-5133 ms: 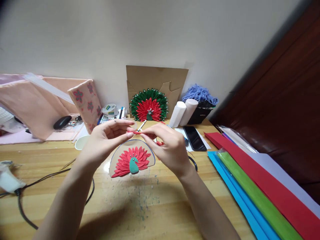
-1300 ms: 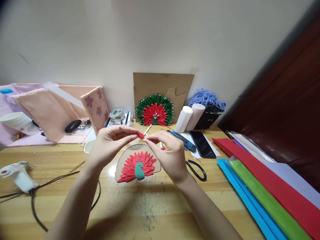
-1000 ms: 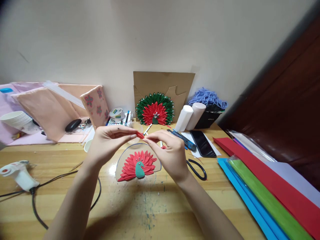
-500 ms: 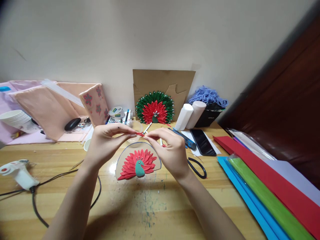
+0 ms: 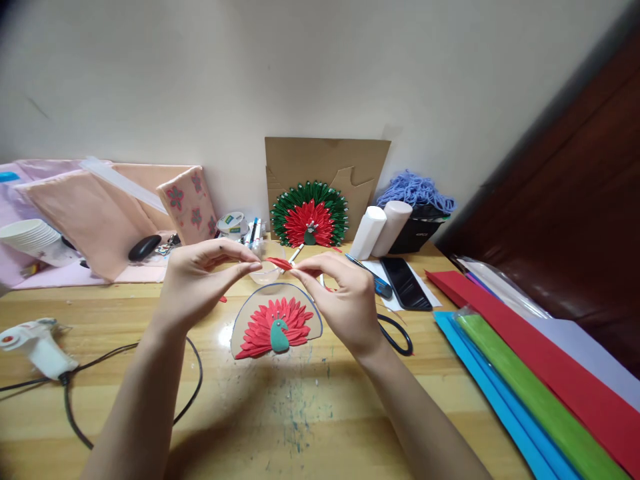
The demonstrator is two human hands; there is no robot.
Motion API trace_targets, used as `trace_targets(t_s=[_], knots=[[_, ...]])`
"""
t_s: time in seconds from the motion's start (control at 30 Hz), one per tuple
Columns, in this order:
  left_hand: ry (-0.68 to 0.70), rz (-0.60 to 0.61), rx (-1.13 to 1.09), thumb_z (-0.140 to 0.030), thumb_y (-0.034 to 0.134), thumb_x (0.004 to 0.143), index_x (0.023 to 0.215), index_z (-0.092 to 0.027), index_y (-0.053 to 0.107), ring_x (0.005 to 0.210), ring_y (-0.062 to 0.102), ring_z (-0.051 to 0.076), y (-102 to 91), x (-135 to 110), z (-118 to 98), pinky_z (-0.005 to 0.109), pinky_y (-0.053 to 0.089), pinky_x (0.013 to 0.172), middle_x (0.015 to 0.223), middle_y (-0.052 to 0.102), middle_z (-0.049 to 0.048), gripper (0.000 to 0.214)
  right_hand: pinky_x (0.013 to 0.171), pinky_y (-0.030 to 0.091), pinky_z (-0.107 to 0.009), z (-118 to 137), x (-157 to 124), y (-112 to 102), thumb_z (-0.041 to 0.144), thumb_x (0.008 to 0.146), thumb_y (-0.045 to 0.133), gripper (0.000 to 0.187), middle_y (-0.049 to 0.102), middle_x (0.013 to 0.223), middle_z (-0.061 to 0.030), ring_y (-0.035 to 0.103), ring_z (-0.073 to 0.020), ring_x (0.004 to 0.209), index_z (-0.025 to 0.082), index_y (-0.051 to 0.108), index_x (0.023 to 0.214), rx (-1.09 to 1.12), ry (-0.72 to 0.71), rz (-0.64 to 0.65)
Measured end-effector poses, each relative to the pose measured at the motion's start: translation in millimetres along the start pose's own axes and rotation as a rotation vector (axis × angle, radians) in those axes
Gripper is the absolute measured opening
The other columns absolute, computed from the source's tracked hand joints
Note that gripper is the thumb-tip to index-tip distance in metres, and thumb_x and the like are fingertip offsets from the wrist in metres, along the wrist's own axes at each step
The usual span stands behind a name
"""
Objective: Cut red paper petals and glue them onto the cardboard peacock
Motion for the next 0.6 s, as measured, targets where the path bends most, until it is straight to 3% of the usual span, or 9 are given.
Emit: trace_targets(t_s=[0.13,0.37,0.6], knots=[[0.017,0.005,-0.008,-0.024,0.071,0.071,0.080,-0.018,0.066,0.080,0.064,0.016,0.2,0.0,-3.9,0.029,0.052,0.078,0.083,0.069,0.0054,0.012,0.065,0.050,-0.030,-0.1,-0.1,0.2,0.020,0.078,0.065,0.005,0.068,0.072,-0.0021,0.061,-0.0151,0.066,0.019,0.068,0.075,-0.004,-0.001,0.000],[0.235,0.128,0.159,-0.023,0.066,0.077,0.080,-0.021,0.068,0.100,0.057,0.017,18.2,0.1,-10.6,0.032,0.045,0.088,0.101,0.063,0.0068,0.004,0.066,0.050,-0.029,2.9,-2.0,3.2,0.016,0.079,0.064,0.005,0.068,0.075,-0.0019,0.062,-0.0150,0.070,0.020,0.068,0.078,0.017,-0.041,0.052],[0.247,0.168,0.212,-0.023,0.059,0.082,0.083,-0.020,0.067,0.105,0.054,0.016,18.5,0.7,-11.8,0.031,0.043,0.091,0.107,0.060,0.0079,0.009,0.067,0.048,-0.028,6.9,-2.5,3.2,0.014,0.079,0.063,0.010,0.068,0.076,-0.0008,0.062,-0.0152,0.071,0.023,0.067,0.080,0.013,-0.037,0.081]])
Point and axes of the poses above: each hand's wrist, its own x-axis towards the middle knuckle, its own y-axis out of the palm, z = x × y, the point moved 4 cm from there along x, towards the middle knuckle
